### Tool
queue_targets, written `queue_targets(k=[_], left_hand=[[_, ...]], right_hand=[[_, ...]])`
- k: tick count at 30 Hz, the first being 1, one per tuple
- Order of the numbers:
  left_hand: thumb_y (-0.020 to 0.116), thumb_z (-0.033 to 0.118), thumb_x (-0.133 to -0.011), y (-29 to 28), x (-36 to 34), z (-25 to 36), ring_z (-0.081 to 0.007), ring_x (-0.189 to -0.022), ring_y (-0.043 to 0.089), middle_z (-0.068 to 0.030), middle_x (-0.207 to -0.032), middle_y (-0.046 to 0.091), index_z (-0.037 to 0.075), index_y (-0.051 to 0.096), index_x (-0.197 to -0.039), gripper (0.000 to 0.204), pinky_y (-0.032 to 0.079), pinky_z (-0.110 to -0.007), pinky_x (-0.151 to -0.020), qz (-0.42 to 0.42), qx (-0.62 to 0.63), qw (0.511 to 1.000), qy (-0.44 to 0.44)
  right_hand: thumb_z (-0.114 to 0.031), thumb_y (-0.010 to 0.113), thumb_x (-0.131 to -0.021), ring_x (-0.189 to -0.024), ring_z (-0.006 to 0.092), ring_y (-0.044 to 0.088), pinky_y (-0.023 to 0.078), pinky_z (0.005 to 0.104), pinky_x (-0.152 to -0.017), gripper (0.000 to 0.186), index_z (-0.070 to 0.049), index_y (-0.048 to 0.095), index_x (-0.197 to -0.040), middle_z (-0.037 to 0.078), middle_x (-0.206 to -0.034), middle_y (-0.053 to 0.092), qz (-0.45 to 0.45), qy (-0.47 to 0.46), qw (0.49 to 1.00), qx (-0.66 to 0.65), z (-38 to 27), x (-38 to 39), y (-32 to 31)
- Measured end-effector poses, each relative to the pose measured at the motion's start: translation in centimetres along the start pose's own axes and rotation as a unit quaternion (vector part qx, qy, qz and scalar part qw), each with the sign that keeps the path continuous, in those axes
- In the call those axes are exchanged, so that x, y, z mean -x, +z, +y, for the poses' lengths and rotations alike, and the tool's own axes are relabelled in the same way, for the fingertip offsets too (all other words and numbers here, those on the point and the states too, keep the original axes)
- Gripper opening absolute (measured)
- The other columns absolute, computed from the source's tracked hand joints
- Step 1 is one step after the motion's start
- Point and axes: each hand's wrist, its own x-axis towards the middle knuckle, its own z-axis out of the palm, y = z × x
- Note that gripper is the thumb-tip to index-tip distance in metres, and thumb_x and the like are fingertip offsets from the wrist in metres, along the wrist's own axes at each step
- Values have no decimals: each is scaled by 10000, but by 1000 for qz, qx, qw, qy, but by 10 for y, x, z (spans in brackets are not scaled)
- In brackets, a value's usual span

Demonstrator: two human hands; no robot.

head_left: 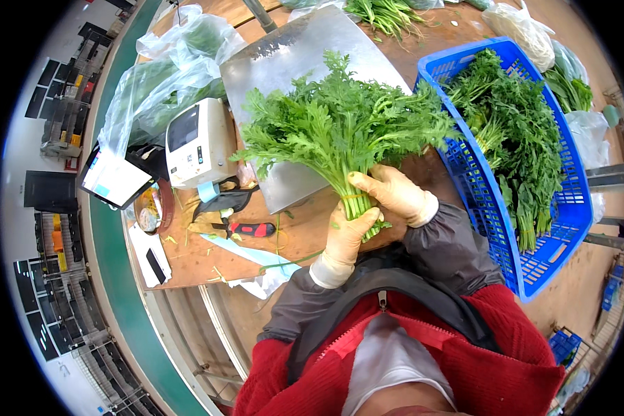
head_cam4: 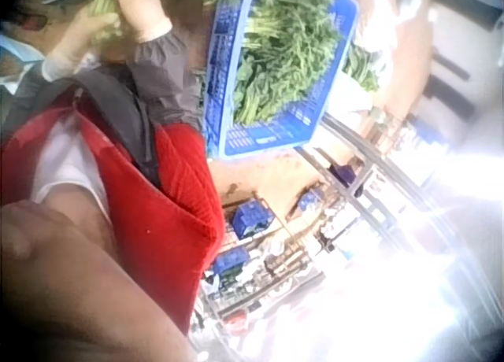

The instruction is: The person trims the ends of green onions with scissors, places them in a plastic bag, and weighs them on a scale. They then move to a different area, pick up a crate of leafy greens, and begin bundling them with rubber bands.

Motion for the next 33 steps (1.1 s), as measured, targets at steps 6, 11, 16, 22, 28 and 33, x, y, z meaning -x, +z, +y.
queue_targets(k=[6,11,16,22,28,33], left_hand=[[666,75,-810,6,0,1,-120,-749,588,-49,-891,610,15,515,-1062,300,493,-251,-681,72,-73,994,45],[658,70,-814,7,-2,-1,-110,-780,588,-30,-895,606,16,527,-1055,279,492,-245,-693,88,-107,987,79],[677,83,-801,10,-6,1,-103,-816,579,-34,-938,614,24,538,-1059,299,481,-239,-707,89,-107,988,69],[717,136,-782,4,-6,-9,-115,-890,579,-47,-1046,593,19,471,-1165,470,480,-260,-754,107,-150,979,87],[714,133,-769,-12,-17,-32,-146,-929,575,-59,-1061,588,22,473,-1180,489,468,-267,-794,132,-329,914,196],[690,134,-786,-17,-14,-26,-157,-939,571,-65,-1061,588,21,482,-1181,461,464,-267,-801,128,-322,920,183]], right_hand=[[-255,605,-885,-677,86,538,448,239,-602,271,14,579,-905,45,-763,603,176,-69,955,230,-11,18,0],[-217,544,-918,-615,78,524,438,226,-569,231,4,584,-863,23,-687,575,134,-82,982,108,-12,18,-1],[-134,600,-882,-604,61,510,444,217,-571,144,7,613,-909,19,-766,604,83,-138,983,88,-27,30,13],[-116,750,-692,-580,128,533,437,256,-517,233,-115,655,-905,4,-666,521,228,-354,803,422,-26,7,37],[-129,692,-701,-735,252,620,498,330,-601,234,-92,644,-927,63,-843,627,162,-486,720,468,-17,5,38],[-144,627,-800,-765,279,625,504,330,-676,196,-46,579,-963,120,-889,636,85,-272,917,278,-12,15,45]])
